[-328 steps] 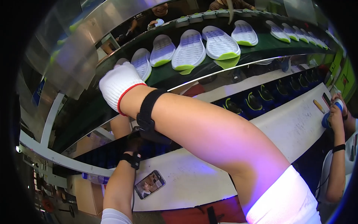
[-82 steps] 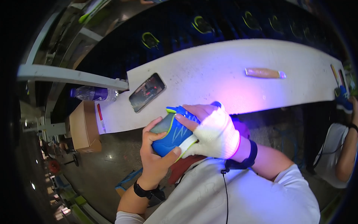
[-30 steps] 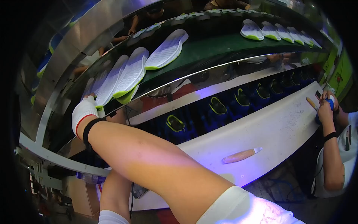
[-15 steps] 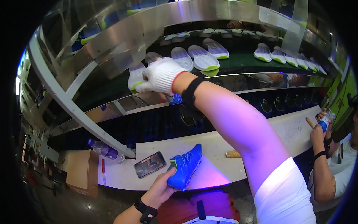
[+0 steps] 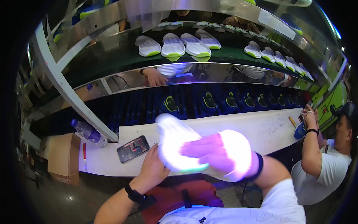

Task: Inspecting and processing athletic shoes on a conveyor belt using a UV light to cure glue or check for defects.

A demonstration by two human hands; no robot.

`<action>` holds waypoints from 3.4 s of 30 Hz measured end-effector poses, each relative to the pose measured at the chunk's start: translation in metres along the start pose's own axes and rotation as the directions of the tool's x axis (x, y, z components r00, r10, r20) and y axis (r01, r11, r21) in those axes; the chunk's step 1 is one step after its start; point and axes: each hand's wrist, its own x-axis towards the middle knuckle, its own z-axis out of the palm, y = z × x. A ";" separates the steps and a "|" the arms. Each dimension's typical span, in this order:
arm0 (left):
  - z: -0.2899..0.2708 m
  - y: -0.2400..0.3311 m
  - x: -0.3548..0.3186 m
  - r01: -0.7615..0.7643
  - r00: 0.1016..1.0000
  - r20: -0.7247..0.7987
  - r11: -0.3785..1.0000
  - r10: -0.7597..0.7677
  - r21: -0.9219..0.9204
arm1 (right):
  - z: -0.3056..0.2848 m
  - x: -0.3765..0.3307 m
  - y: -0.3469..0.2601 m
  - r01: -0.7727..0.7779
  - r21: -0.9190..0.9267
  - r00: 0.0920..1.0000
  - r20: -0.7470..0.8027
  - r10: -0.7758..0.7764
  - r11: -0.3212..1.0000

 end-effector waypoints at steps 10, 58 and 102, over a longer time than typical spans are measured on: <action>0.011 0.024 0.086 0.202 0.954 0.250 0.972 -0.167 -0.120 | 0.062 -0.136 -0.030 -0.510 0.654 0.354 -0.432 0.829 0.559; -0.050 0.075 -0.027 0.035 0.952 -0.180 0.674 -0.246 -0.738 | 0.140 -0.069 -0.014 -0.583 0.166 0.733 -0.316 0.603 0.795; -0.124 0.024 -0.045 0.595 0.742 0.462 0.794 -0.485 -0.121 | 0.226 -0.107 0.021 -0.440 -0.068 0.890 -0.162 0.426 0.895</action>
